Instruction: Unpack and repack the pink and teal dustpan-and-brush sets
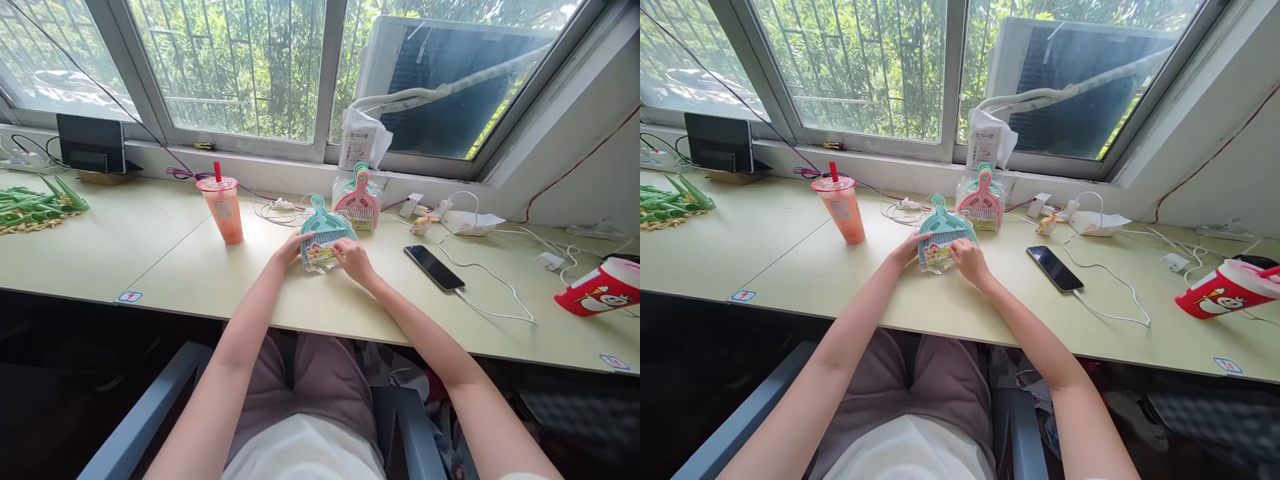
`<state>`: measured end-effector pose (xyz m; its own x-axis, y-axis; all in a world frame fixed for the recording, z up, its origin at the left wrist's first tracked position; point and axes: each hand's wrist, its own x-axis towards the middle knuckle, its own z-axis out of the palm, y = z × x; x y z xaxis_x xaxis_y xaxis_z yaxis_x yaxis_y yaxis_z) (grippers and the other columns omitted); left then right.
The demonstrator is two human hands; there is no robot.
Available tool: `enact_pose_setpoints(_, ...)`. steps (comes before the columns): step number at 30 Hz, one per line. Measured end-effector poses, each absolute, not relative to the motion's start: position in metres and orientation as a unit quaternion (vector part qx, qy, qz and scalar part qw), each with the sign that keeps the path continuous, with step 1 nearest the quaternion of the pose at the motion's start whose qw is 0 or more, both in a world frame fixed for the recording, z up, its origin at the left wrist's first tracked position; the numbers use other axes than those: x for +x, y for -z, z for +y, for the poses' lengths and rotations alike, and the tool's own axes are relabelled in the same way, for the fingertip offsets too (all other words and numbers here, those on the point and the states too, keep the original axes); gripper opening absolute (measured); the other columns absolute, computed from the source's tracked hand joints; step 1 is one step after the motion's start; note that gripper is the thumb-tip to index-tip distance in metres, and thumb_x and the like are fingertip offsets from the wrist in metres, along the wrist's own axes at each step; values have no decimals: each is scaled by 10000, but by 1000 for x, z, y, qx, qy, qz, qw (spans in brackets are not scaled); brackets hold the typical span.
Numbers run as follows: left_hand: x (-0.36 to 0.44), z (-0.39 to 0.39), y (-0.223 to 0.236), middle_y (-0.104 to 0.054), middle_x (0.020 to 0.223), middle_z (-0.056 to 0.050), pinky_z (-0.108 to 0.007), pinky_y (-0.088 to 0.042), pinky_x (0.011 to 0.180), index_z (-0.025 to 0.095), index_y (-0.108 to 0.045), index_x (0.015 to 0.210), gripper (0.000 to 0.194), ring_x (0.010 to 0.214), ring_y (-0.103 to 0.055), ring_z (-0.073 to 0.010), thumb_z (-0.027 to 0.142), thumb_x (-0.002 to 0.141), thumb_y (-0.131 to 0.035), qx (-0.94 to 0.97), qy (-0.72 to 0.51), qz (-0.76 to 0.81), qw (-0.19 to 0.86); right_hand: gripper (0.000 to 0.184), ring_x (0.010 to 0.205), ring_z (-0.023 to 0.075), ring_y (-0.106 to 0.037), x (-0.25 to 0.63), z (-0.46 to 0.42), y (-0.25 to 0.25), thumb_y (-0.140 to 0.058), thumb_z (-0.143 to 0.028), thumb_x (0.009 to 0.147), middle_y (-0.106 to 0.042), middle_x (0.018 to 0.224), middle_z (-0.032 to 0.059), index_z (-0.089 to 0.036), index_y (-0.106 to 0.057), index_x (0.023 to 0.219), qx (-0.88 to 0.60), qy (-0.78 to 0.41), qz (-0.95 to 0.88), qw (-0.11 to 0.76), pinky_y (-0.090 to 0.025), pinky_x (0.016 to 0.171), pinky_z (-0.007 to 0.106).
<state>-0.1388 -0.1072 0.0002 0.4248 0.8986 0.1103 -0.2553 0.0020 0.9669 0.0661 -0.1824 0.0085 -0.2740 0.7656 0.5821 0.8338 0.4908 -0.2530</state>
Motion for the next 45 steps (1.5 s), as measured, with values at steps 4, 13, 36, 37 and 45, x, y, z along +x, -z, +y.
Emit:
enact_pose_setpoints(4, -136, -108, -4, -737, 994, -78, -343, -564, 820, 181, -657, 1121, 484, 912, -704, -233, 510, 771, -718, 536, -457, 313, 637, 330, 703, 195, -565, 66, -187, -4, -444, -303, 959, -647, 733, 65, -202, -588, 680, -528, -28, -773, 351, -397, 684, 290)
enact_pose_setpoints(13, -138, -111, -9, -715, 1105, -114, -377, -575, 851, 181, -639, 1156, 459, 999, -693, -253, 527, 855, -636, 525, -452, 324, 644, 435, 670, 139, -651, 79, -168, 8, -691, -622, 747, -696, 807, 35, -203, -622, 839, -461, -454, -544, 534, -533, 689, 271)
enact_pose_setpoints(36, -166, -77, -2, -661, 1177, -144, -278, -562, 800, 141, -485, 1294, 406, 1027, -681, -177, 346, 1029, -256, 236, -663, 496, 509, 269, 545, 89, -606, 107, -166, -11, -830, -243, 611, -709, 707, 2, -181, -659, 810, -492, -475, -439, 583, -487, 477, 180)
enact_pose_setpoints(37, -171, -76, -1, -610, 1276, -146, -264, -552, 826, 165, -442, 1332, 413, 1105, -652, -170, 361, 1033, -235, 218, -679, 527, 463, 269, 535, 87, -596, 111, -165, -12, -832, -256, 609, -699, 685, -4, -181, -654, 796, -495, -468, -434, 589, -479, 472, 179)
enact_pose_setpoints(45, -162, -110, -19, -306, 1533, -204, -454, -351, 1121, 187, -336, 1413, 539, 1488, -228, -299, 338, 935, -534, 368, -665, 646, 65, 283, 547, 75, -581, 126, -158, -8, -811, -291, 659, -678, 704, -26, -195, -592, 810, -505, -444, -348, 654, -500, 550, 194)
